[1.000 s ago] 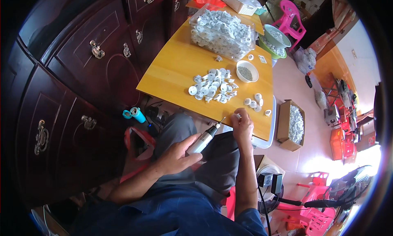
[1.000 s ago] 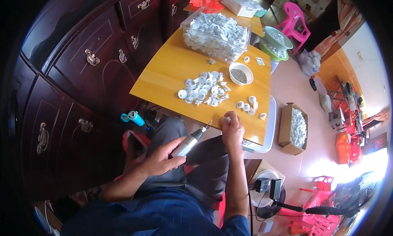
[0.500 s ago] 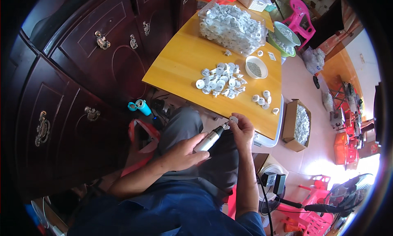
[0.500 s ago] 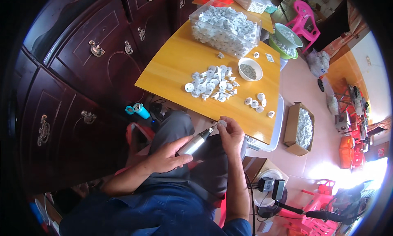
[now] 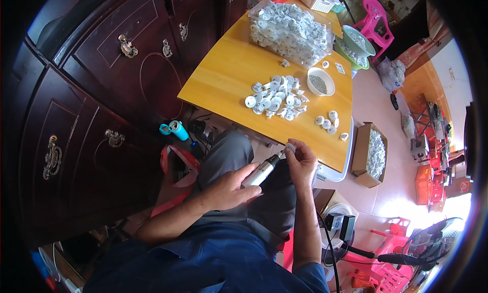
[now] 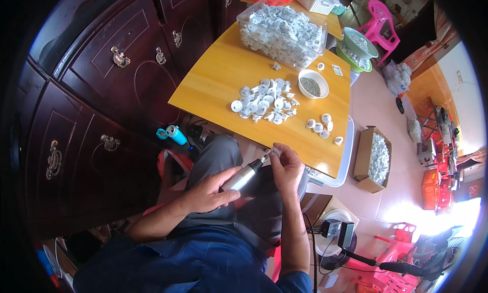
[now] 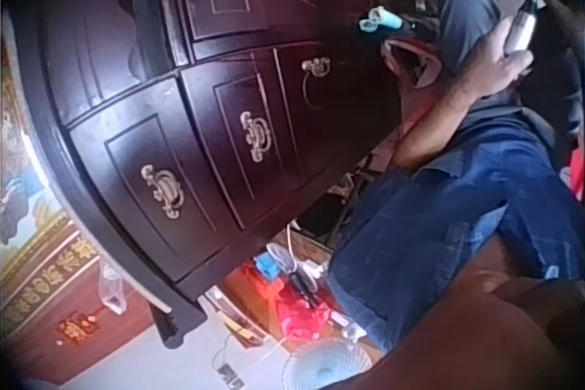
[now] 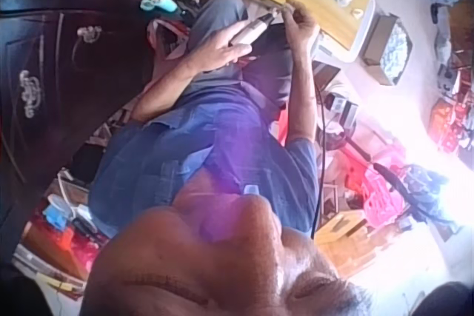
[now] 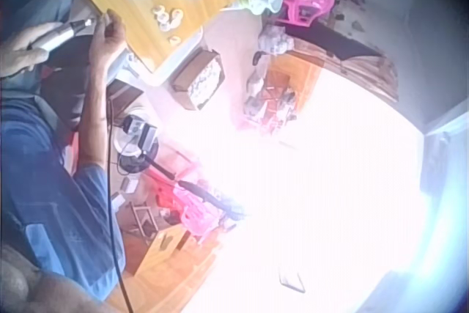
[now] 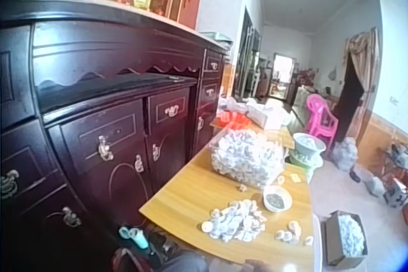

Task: Assembling small white plastic shoe components using a power screwdriver.

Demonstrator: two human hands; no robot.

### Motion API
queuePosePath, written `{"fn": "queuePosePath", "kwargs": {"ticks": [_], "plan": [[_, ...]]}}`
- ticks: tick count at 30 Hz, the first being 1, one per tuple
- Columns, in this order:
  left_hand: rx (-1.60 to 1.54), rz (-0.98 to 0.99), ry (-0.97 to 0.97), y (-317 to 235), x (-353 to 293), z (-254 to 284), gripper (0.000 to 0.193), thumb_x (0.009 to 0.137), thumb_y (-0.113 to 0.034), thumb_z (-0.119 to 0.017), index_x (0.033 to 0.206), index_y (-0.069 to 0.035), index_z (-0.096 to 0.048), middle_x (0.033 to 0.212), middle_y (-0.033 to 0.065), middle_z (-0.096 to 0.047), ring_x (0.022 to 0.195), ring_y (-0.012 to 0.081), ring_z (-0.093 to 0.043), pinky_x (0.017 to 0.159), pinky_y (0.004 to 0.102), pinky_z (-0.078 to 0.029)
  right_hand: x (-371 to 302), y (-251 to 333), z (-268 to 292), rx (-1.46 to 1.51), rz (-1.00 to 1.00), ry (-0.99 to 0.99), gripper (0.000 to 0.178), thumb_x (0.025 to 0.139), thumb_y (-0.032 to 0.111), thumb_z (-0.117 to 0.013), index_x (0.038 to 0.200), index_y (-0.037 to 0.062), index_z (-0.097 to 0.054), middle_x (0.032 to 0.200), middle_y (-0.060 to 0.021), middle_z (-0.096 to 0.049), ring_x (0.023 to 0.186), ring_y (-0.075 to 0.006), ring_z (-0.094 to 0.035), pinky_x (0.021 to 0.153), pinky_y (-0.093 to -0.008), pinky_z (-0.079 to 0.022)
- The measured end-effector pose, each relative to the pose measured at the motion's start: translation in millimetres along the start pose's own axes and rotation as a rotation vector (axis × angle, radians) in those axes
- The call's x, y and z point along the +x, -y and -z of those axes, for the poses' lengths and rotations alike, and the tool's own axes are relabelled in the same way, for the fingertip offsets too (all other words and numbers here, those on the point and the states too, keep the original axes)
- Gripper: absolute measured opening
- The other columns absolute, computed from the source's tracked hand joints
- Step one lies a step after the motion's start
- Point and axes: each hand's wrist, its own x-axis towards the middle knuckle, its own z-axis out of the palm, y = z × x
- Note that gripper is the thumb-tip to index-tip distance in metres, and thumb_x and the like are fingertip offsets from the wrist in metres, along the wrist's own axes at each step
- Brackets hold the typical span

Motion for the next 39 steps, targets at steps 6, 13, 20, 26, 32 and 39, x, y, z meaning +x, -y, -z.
{"fn": "queuePosePath", "kwargs": {"ticks": [6,13,20,26,32,39], "plan": [[-0.012,-0.003,0.007,-1.9,0.1,0.0,0.067,0.095,-0.020,-0.064,0.150,0.002,-0.032,0.088,0.0017,-0.058,0.065,0.0048,-0.052,0.059,0.0219,-0.047,-0.5,1.3,0.0,-0.053,0.014,0.003,0.023,0.089,-0.001,-0.068,0.112,-0.0001,-0.067,0.091,-0.0015,-0.069,0.083,-0.0054,-0.063,0.076,-0.0208,-0.051],[-0.011,-0.003,0.009,-0.3,0.4,0.1,0.064,0.096,-0.019,-0.061,0.150,0.002,-0.032,0.088,0.0012,-0.058,0.065,0.0048,-0.052,0.060,0.0218,-0.047,-0.4,2.7,-1.6,0.146,-0.042,0.030,0.022,0.090,-0.001,-0.068,0.112,0.0001,-0.067,0.093,-0.0021,-0.070,0.083,-0.0070,-0.064,0.076,-0.0218,-0.052],[-0.094,0.068,0.052,-1.1,0.3,2.4,0.062,0.098,-0.019,-0.059,0.150,0.002,-0.031,0.090,0.0016,-0.057,0.067,0.0050,-0.052,0.060,0.0215,-0.046,-1.1,-2.6,-4.0,0.361,-0.072,0.048,0.024,0.088,-0.006,-0.068,0.111,-0.0010,-0.067,0.093,-0.0018,-0.069,0.083,-0.0055,-0.063,0.076,-0.0202,-0.050],[-0.205,0.109,0.108,-1.3,1.5,5.0,0.061,0.099,-0.020,-0.057,0.151,0.001,-0.030,0.094,0.0029,-0.058,0.066,0.0057,-0.053,0.058,0.0214,-0.046,-2.1,-3.4,-5.2,0.321,-0.059,0.040,0.022,0.089,-0.004,-0.069,0.111,-0.0025,-0.067,0.097,-0.0051,-0.071,0.089,-0.0086,-0.066,0.082,-0.0222,-0.052],[-0.275,0.126,0.110,-4.1,1.7,4.9,0.060,0.100,-0.019,-0.056,0.151,-0.001,-0.030,0.096,0.0047,-0.059,0.067,0.0062,-0.054,0.058,0.0212,-0.047,-4.1,2.5,-8.0,0.347,-0.049,0.027,0.022,0.089,-0.004,-0.068,0.111,-0.0034,-0.066,0.099,-0.0068,-0.072,0.091,-0.0102,-0.067,0.084,-0.0231,-0.053],[-0.346,0.149,0.110,-7.5,1.5,3.0,0.058,0.100,-0.018,-0.055,0.150,-0.002,-0.032,0.095,0.0046,-0.058,0.066,0.0065,-0.055,0.057,0.0208,-0.047,-4.6,-1.2,-11.1,0.401,-0.063,0.033,0.023,0.089,-0.005,-0.068,0.111,-0.0034,-0.067,0.098,-0.0062,-0.072,0.088,-0.0096,-0.067,0.082,-0.0224,-0.053]]}}
